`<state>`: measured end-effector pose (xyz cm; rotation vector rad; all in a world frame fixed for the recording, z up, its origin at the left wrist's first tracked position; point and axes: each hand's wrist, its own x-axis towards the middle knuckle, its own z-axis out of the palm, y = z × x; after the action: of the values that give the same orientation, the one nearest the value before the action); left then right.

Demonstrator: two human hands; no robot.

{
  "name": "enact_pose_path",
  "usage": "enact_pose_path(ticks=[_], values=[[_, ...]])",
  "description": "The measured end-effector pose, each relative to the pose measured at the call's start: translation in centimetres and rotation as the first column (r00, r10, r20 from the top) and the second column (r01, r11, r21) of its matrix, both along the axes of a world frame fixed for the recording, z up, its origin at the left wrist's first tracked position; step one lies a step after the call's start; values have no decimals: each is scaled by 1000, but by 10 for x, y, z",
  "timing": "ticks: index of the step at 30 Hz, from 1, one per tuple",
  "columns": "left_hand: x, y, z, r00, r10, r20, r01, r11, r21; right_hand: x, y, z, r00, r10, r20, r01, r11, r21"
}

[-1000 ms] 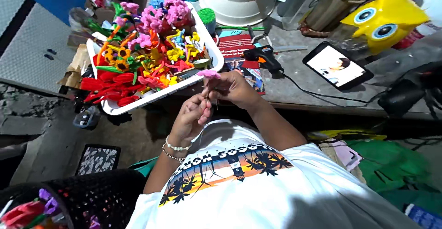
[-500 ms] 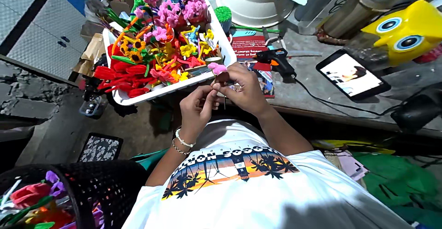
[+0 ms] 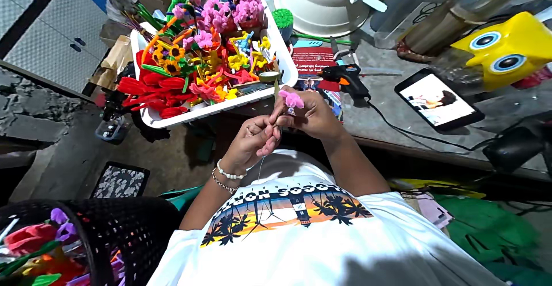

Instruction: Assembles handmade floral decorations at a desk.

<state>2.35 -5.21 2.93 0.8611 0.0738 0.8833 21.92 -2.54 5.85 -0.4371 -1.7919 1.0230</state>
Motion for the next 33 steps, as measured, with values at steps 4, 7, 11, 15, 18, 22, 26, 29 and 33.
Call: enact_pose_path(ticks=[4, 7, 11, 15, 18, 22, 26, 29, 33], values=[[1, 4, -5, 996, -90, 20, 90, 994, -54, -1, -1, 0, 998, -61, 26, 60, 998, 32], [-2, 6, -1, 930, 287, -230, -223, 937, 268, 1, -4, 0, 950, -286, 123, 269, 953, 138], [0, 8, -5, 462, 853, -245, -368, 435, 822, -3, -7, -1, 822, -522, 228, 469, 847, 250], [3, 6, -6, 379, 914, -143, -388, 298, 872, -7, -9, 3, 803, -542, 246, 492, 837, 240], [3, 1, 0, 543, 806, -236, -462, 521, 718, -5, -8, 3, 866, -453, 209, 420, 888, 185], [-1, -3, 8, 834, 480, -271, -374, 854, 362, -4, -4, 0, 975, -219, 43, 221, 975, -35], [-1, -2, 6, 981, 156, -118, -139, 980, 139, -2, -2, -3, 992, 53, -114, -72, 982, -172], [2, -2, 4, 998, 18, -66, -14, 998, 65, 0, 0, -4, 981, 133, -140, -156, 973, -167], [-1, 2, 4, 830, 454, -325, -279, 842, 462, 4, 0, -8, 972, -223, 79, 218, 974, 68]])
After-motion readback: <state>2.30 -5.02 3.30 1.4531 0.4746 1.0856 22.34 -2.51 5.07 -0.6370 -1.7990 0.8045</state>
